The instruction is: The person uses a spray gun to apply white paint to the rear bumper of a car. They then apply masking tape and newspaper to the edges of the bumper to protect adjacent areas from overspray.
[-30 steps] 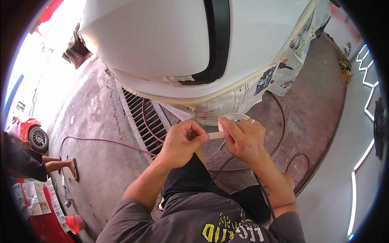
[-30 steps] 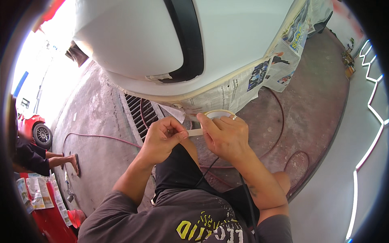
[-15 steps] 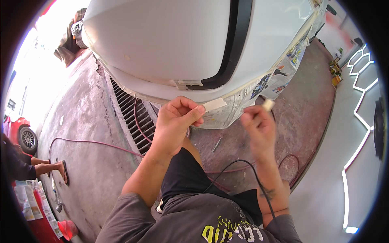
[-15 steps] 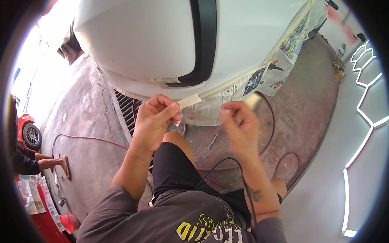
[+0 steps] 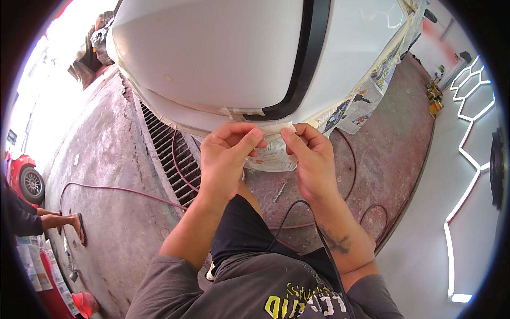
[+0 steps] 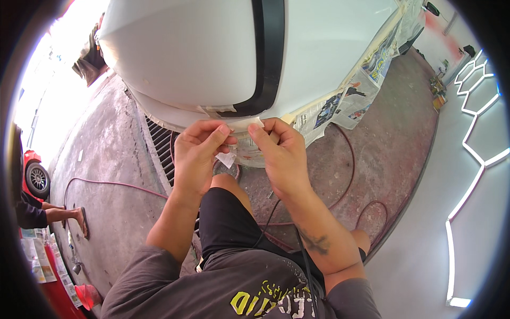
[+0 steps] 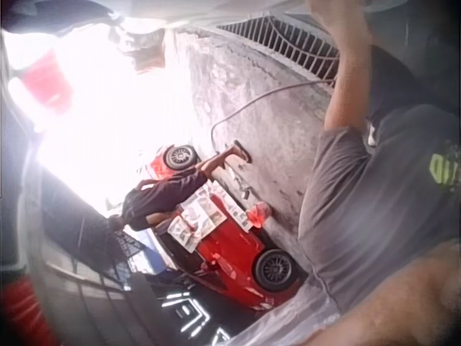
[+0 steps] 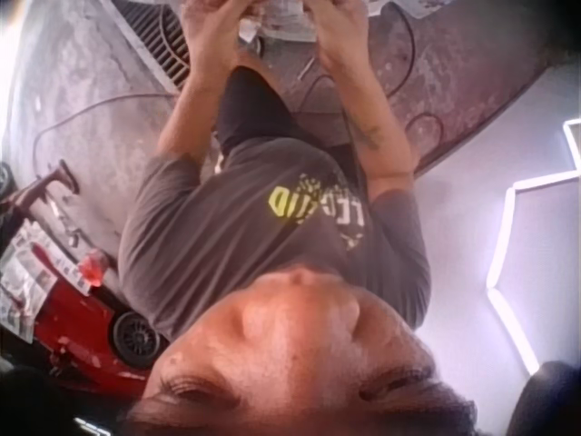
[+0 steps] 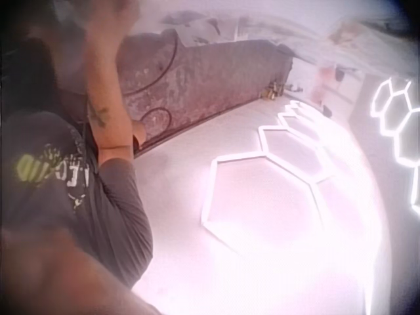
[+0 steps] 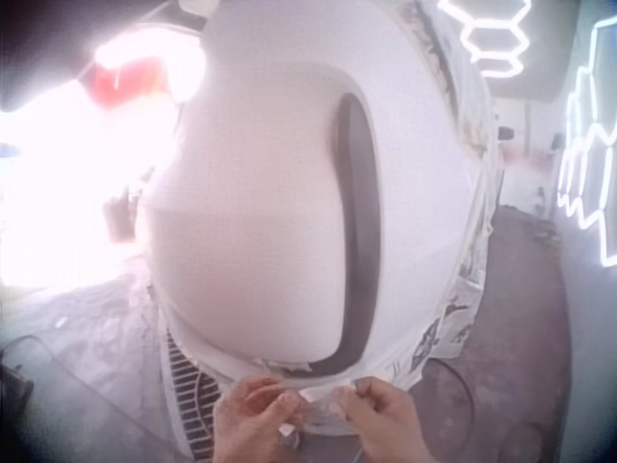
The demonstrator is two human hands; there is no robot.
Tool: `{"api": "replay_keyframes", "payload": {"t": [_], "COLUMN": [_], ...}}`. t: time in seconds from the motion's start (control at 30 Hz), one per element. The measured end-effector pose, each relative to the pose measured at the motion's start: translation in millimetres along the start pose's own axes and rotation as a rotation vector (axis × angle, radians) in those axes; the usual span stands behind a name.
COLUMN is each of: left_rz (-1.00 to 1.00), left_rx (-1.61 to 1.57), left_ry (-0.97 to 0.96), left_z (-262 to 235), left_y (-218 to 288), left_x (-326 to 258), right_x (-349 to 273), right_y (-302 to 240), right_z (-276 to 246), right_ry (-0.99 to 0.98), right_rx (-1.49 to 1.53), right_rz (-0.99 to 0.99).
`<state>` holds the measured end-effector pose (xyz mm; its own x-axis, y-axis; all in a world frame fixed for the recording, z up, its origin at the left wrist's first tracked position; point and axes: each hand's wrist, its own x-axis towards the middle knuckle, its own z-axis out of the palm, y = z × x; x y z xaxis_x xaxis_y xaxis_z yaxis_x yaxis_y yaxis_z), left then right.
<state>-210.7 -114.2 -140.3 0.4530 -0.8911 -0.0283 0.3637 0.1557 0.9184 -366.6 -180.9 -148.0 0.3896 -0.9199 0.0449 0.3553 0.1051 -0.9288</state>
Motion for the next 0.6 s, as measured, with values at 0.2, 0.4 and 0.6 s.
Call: {"api": "replay_keyframes", "payload": {"t": [0.2,0.4,0.6], "left_rz": [-0.126,-0.094,-0.134], "left_rx": [-0.114,-0.317,-0.364], "left_ry": [-0.019,-0.03,0.012], "left_z": [-10.6,14.4,15.5], "left_y": [-35.2,-33.9,-34.6], "left_x": [-2.6,16.3,21.2], "right_x": [15.8,21.0,28.2], "right_y": [-3.3,-7.5,-2.0], "right_z": [8.5,17.6,15.3], "right_ry": [0.076,0.115,0.139], "right_rx": [-0.012,-0.017,0.024], "right_rz": [0.077,0.098,0.087]}}
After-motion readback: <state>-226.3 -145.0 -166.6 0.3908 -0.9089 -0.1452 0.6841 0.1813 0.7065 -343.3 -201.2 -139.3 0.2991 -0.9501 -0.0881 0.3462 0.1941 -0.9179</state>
